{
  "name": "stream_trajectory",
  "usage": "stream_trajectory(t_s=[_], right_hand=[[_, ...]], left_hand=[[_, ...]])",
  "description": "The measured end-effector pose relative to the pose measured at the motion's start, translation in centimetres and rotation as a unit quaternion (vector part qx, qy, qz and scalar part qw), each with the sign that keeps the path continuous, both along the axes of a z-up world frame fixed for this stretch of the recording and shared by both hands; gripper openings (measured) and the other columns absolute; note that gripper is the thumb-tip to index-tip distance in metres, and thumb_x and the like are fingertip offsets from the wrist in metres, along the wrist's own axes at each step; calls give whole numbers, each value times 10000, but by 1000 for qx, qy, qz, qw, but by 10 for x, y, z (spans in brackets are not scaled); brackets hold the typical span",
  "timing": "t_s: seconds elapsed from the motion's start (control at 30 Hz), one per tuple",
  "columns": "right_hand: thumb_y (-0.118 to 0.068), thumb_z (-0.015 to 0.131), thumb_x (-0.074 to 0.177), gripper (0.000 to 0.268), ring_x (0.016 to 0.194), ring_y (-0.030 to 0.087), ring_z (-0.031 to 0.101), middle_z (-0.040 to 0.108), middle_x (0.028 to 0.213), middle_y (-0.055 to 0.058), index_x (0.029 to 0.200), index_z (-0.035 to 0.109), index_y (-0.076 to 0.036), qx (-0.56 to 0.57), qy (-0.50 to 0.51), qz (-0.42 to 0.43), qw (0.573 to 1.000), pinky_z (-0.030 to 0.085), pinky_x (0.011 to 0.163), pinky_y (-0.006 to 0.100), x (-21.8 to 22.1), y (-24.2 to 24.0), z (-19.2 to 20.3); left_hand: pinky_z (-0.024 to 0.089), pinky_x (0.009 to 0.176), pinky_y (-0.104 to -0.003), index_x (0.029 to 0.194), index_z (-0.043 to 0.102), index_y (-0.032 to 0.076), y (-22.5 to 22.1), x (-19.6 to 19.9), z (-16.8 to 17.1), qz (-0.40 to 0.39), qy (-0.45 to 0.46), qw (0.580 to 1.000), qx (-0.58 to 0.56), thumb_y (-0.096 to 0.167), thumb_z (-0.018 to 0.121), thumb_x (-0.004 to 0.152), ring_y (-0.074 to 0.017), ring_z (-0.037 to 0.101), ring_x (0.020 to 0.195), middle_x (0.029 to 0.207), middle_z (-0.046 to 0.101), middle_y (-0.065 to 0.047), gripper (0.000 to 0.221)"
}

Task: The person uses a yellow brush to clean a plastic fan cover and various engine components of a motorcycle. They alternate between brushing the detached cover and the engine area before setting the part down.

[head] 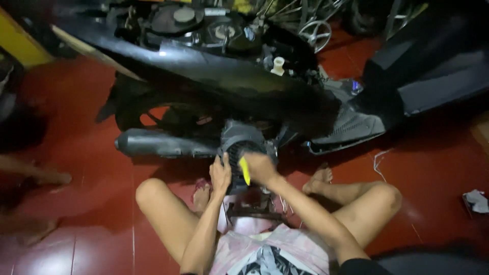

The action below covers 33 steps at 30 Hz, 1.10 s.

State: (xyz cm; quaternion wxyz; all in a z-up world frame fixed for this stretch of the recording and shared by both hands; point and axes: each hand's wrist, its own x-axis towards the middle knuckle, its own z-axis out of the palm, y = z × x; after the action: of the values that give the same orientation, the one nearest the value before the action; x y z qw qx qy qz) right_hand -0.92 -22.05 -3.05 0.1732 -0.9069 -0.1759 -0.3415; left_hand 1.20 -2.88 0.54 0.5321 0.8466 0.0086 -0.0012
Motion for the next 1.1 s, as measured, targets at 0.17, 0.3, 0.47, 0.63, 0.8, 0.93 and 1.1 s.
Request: stream_trajectory(t_s=[0.17, 0.3, 0.47, 0.63, 0.8, 0.93, 1.1], right_hand=[[-183, 725, 850, 144, 706, 308, 748, 721, 677, 101, 892, 618, -95, 192, 141, 141, 961, 580, 624, 388, -32, 41, 83], [-145, 790, 798, 90, 653, 285, 743, 739, 671, 97, 764, 714, -110, 187, 29, 91, 978, 586, 618, 349, 11, -25, 65], [-100, 809, 817, 147, 822, 321, 747, 762, 866, 121, 944, 734, -104, 169, -38, 13, 985, 599, 757, 364, 35, -68, 30], [-241, 761, 865, 342, 901, 263, 742, 747, 970, 87, 1170, 675, -113, -14, 35, 110, 993, 596, 803, 388, -17, 23, -6], [-254, 748, 841, 140, 807, 207, 748, 740, 864, -2, 953, 678, -208, 112, 95, 204, 968, 596, 733, 304, 9, 14, 36], [-231, 788, 828, 219, 882, 287, 758, 763, 928, 116, 985, 719, -94, 77, -42, 35, 996, 613, 759, 357, 42, -22, 50], [-242, 759, 738, 455, 947, 309, 742, 737, 973, 98, 1174, 676, -143, 45, 139, 39, 989, 602, 797, 435, 4, 2, 38]], left_hand=[[511, 908, -611, 1202, 648, -51, 8, -4, 2, -6, 8, 1000, 6, 480, 413, 1062, -517, 667, 1056, 1032, 706, -353, 597], [492, 944, -628, 1283, 616, -92, 20, -1, 2, 19, -4, 1000, 9, 468, 439, 1055, -559, 649, 1066, 1087, 684, -391, 630], [500, 962, -616, 1331, 617, -29, 20, -19, 40, 22, 17, 1000, -4, 528, 359, 1060, -532, 636, 1130, 1141, 685, -365, 671], [478, 985, -628, 1345, 591, -64, 15, -16, 26, 22, 26, 999, 7, 519, 382, 1058, -547, 626, 1128, 1149, 668, -392, 682], [503, 948, -609, 1348, 596, -50, 24, -4, 3, 22, 20, 999, 18, 533, 365, 1063, -522, 651, 1104, 1121, 692, -366, 689], [517, 947, -597, 1351, 575, -116, 15, -6, 17, 8, 15, 1000, 7, 533, 390, 1069, -516, 661, 1107, 1161, 673, -389, 731], [487, 1009, -608, 1381, 525, -173, 15, -7, 14, 4, 41, 999, 18, 562, 385, 1060, -534, 618, 1189, 1239, 626, -423, 814]])
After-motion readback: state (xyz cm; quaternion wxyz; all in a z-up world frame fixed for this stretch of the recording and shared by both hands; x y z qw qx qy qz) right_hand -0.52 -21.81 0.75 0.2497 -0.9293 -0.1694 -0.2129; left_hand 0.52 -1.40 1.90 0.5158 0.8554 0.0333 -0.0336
